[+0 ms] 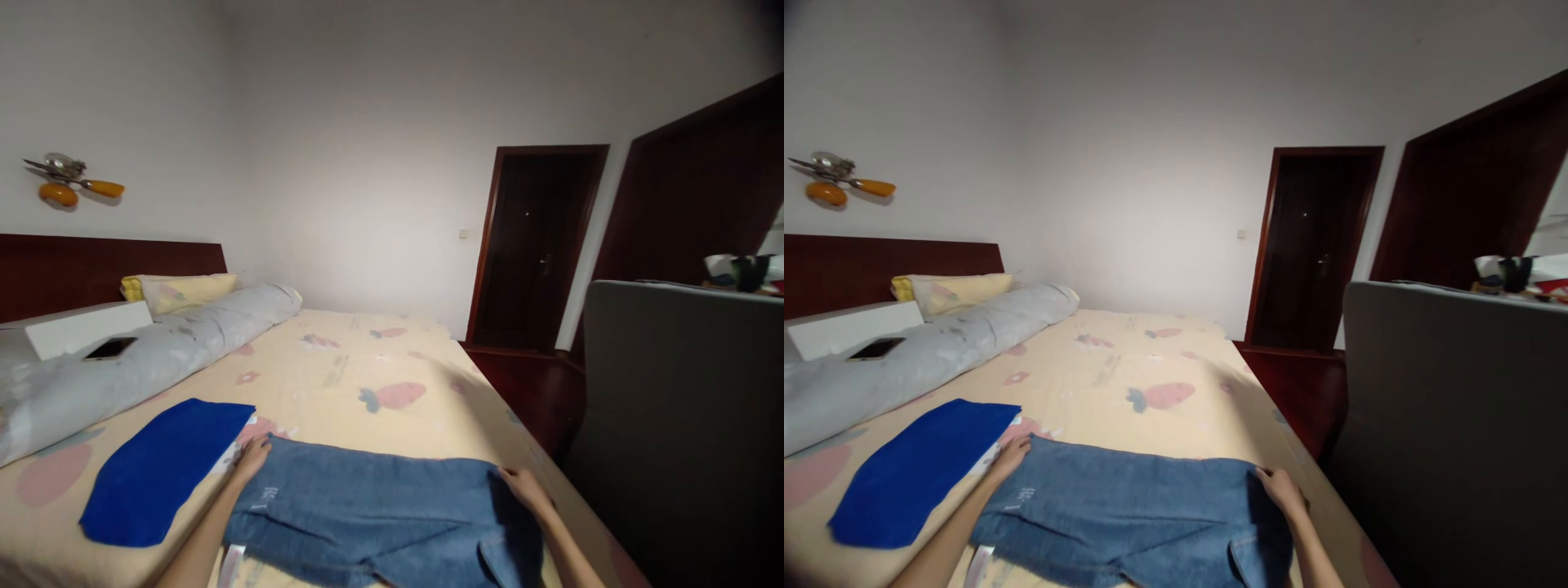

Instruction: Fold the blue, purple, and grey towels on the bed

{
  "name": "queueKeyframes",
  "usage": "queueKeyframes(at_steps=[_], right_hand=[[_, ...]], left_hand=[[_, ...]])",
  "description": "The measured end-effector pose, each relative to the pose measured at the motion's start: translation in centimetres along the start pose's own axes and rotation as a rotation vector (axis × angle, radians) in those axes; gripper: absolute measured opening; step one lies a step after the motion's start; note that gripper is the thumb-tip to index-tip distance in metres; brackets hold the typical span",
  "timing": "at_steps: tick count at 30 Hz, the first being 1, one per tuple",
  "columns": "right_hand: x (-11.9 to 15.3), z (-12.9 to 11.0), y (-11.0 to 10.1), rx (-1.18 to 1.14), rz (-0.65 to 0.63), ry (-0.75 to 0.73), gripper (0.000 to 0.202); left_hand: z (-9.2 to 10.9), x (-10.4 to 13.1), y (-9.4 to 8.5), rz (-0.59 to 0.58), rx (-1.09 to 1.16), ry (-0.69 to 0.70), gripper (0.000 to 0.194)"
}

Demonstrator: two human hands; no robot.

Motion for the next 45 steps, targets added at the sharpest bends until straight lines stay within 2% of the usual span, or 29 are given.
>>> queueKeyframes(at_steps=[4, 10, 14, 19, 25, 31, 34, 36, 38, 40, 42, 43, 45], right_hand=[[-0.4, 0.5, 0.4, -0.073, -0.080, 0.024, 0.032], [-1.7, 0.4, 0.8, -0.121, -0.024, 0.014, 0.037], [-3.1, 0.2, 0.5, -0.107, 0.014, -0.009, 0.049], [-4.2, -0.4, 0.9, -0.004, 0.067, -0.079, 0.055], [-3.0, -0.2, 3.4, 0.220, 0.051, -0.094, 0.060], [-0.4, 0.1, 4.2, 0.442, 0.062, -0.056, 0.059], [1.1, -1.2, 4.3, 0.514, 0.096, -0.109, 0.058], [2.8, -2.5, 4.9, 0.553, 0.073, -0.206, 0.056], [5.5, -3.7, 5.9, 0.554, -0.031, -0.345, 0.054], [8.7, -4.6, 6.8, 0.488, -0.187, -0.472, 0.052], [11.9, -4.7, 7.1, 0.412, -0.301, -0.536, 0.046], [13.3, -4.5, 6.9, 0.398, -0.319, -0.549, 0.043], [15.2, -3.6, 6.0, 0.425, -0.268, -0.548, 0.039]], left_hand=[[-0.1, -0.8, 0.2, 0.019, 0.052, 0.029, 0.035], [0.1, -2.6, 0.5, 0.080, 0.088, 0.044, 0.036], [0.4, -4.0, 0.3, 0.107, 0.078, 0.069, 0.034], [0.7, -5.2, 0.4, 0.101, 0.033, 0.083, 0.053], [0.9, -4.6, 2.2, 0.043, -0.043, 0.038, 0.068], [0.5, -2.3, 2.7, 0.006, -0.159, -0.089, 0.064], [0.6, -0.8, 2.8, 0.040, -0.219, -0.109, 0.062], [1.0, 0.6, 3.2, 0.056, -0.254, -0.083, 0.060], [1.5, 2.5, 3.8, 0.047, -0.282, -0.037, 0.059], [1.9, 4.9, 4.7, 0.010, -0.313, 0.034, 0.057], [1.8, 7.8, 5.5, -0.026, -0.335, 0.097, 0.057], [1.5, 9.2, 5.7, -0.033, -0.342, 0.115, 0.058], [0.3, 11.9, 5.9, -0.018, -0.352, 0.132, 0.059]])
Point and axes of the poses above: each hand's wrist, its own x-axis away from the middle knuckle, its own y-axis out of the palm, z = x × y, the point moved 1 cm from there along -x, towards the middle knuckle
